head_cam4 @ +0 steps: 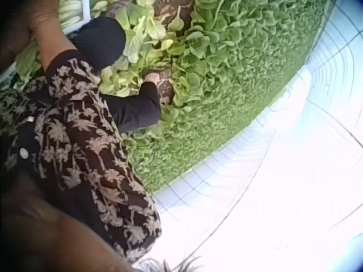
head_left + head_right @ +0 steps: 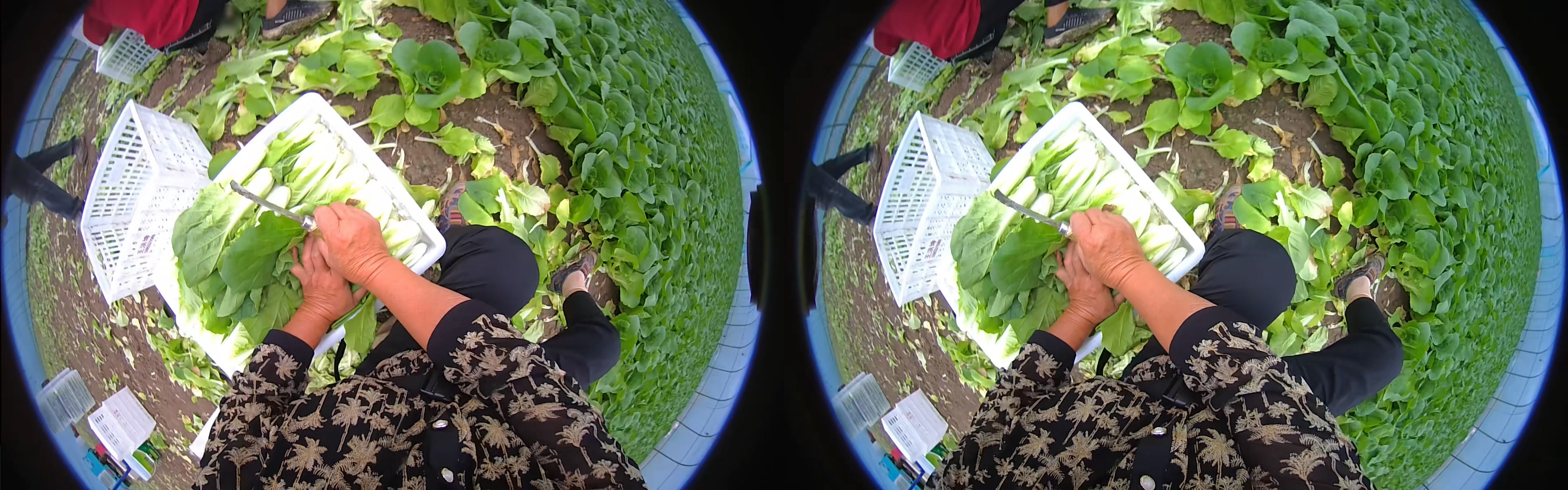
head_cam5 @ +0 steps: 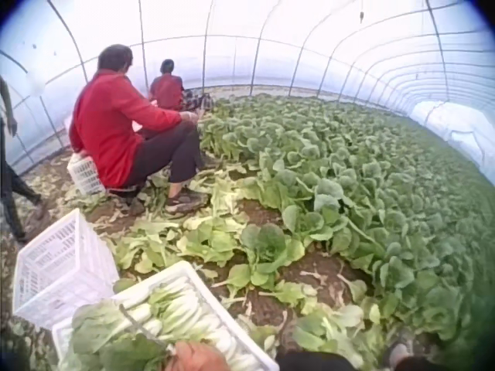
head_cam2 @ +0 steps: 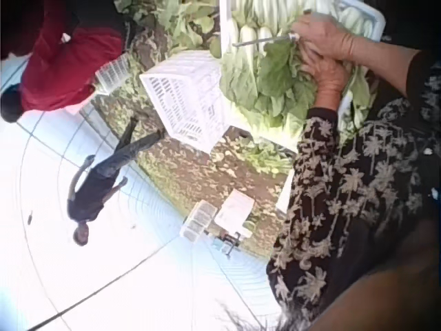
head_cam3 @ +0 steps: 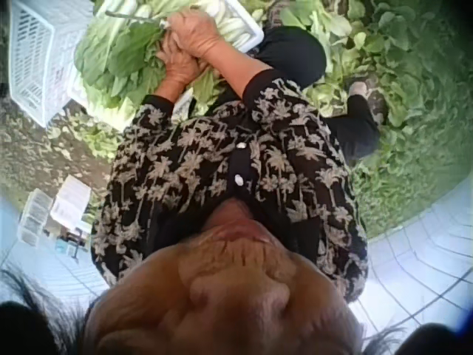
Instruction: The person harvests leafy green vegetables in a greenhouse using a curved knife. They cut the vegetables at the base, trim the roots, and place them into white plastic crates. Other workers are visible in the background performing similar tasks.
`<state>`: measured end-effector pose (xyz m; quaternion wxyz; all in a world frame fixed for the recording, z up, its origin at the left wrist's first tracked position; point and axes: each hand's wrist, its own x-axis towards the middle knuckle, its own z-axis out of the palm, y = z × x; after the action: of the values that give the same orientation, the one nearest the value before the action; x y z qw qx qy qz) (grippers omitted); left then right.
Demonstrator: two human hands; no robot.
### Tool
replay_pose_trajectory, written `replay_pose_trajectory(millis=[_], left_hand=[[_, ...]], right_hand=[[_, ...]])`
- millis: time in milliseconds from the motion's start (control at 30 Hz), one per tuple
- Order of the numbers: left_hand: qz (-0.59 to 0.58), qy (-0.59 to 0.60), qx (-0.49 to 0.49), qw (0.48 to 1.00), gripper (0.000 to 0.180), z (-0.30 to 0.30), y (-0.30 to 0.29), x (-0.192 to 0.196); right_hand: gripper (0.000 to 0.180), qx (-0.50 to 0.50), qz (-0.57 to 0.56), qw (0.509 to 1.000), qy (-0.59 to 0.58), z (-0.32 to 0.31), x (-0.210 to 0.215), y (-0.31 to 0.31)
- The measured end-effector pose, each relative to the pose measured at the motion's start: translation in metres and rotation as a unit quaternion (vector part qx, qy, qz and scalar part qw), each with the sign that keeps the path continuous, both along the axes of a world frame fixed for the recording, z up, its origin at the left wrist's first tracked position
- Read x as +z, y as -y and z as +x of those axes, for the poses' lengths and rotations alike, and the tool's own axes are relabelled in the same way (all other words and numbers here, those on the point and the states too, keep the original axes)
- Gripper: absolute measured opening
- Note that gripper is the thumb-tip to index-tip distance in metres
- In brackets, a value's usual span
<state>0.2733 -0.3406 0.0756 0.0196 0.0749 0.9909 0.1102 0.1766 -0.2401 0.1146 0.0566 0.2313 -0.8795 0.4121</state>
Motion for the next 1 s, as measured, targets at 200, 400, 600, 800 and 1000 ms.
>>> replay_pose_trajectory(millis=[200, 400, 600, 800, 1000], left_hand=[[-0.051, -0.035, -0.019, 0.998, 0.103, -0.008, -0.01, 0.013], [-0.037, -0.031, -0.03, 0.998, 0.103, -0.007, -0.02, 0.062], [-0.236, 0.21, -0.097, 0.944, 0.107, -0.043, -0.051, 0.167], [-0.178, 0.195, -0.136, 0.955, 0.048, -0.158, -0.143, 0.21], [-0.213, 0.028, -0.401, 0.89, 0.023, -0.32, -0.251, 0.062]], right_hand=[[0.025, -0.072, -0.138, 0.98, 0.125, -0.001, 0.064, -0.038], [0.027, -0.127, -0.306, 0.933, 0.143, -0.024, 0.133, -0.177], [0.025, -0.287, -0.339, 0.854, 0.27, -0.028, 0.025, -0.32], [0.036, -0.281, -0.213, 0.861, 0.367, -0.058, -0.099, -0.341], [0.053, -0.225, -0.16, 0.923, 0.269, -0.127, -0.168, -0.336]])
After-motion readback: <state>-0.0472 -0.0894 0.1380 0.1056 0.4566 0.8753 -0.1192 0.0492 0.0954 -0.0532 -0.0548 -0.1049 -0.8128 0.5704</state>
